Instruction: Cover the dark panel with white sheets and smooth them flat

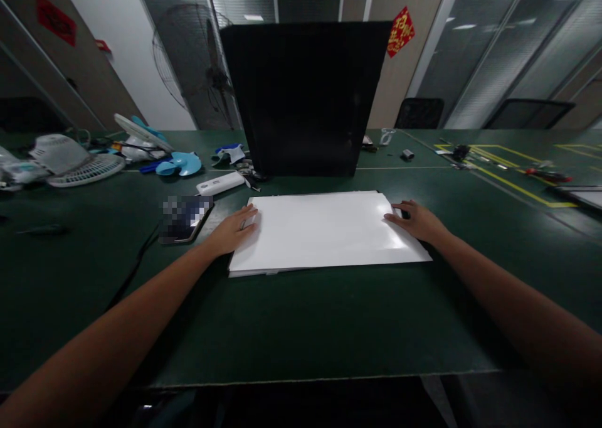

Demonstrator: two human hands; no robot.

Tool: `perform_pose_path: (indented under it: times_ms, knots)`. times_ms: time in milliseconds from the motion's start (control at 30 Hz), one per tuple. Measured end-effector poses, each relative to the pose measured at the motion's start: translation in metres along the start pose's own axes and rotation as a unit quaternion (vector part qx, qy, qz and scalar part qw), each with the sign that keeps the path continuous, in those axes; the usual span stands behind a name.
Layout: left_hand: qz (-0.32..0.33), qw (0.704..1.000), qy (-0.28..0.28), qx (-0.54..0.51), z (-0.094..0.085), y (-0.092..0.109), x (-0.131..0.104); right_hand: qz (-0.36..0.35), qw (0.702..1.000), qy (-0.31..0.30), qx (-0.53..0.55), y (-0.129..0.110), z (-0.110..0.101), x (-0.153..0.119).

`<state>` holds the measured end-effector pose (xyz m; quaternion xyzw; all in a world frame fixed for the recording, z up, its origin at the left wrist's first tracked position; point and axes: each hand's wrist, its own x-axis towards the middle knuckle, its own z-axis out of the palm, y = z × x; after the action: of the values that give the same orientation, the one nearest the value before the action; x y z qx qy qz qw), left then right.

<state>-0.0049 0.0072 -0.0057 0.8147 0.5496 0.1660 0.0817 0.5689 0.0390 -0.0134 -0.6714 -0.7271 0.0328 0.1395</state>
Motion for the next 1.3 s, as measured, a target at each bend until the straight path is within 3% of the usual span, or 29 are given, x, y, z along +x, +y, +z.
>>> perform_pose_path:
  times_ms: [167, 300, 400, 567, 733, 933, 1033, 1133, 1300]
  knots:
    - [0.013, 1.000, -0.020, 0.013, -0.003, 0.005, -0.003, -0.036, 0.999, 0.008, 0.006, -0.007, 0.004, 0.005]
    - [0.014, 0.999, -0.028, 0.023, -0.004, 0.009, -0.004, -0.003, 1.000, 0.006, 0.030, -0.010, 0.003, 0.005]
    - [0.013, 0.999, -0.031, 0.026, -0.002, 0.011, -0.004, 0.017, 0.992, -0.015, 0.120, -0.016, 0.002, 0.005]
    - [0.008, 0.999, -0.025, 0.040, 0.002, 0.012, -0.005, 0.096, 0.951, 0.000, 0.295, -0.024, -0.003, 0.005]
    - [0.014, 0.998, -0.027, 0.049, 0.002, 0.013, -0.005, 0.075, 0.889, -0.046, 0.449, -0.032, -0.024, -0.005]
    - [0.018, 0.999, -0.026, 0.039, 0.001, 0.015, -0.005, 0.075, 0.885, -0.022, 0.460, -0.049, -0.048, -0.019]
    - [0.022, 0.999, -0.030, 0.033, -0.001, 0.018, -0.006, 0.072, 0.878, 0.017, 0.473, -0.055, -0.050, -0.025]
    - [0.027, 0.999, -0.027, 0.022, -0.002, 0.019, -0.007, 0.112, 0.857, 0.047, 0.502, -0.054, -0.045, -0.026]
    - [0.026, 0.999, -0.028, 0.020, 0.000, 0.016, -0.006, 0.169, 0.853, -0.015, 0.494, -0.036, -0.037, -0.020]
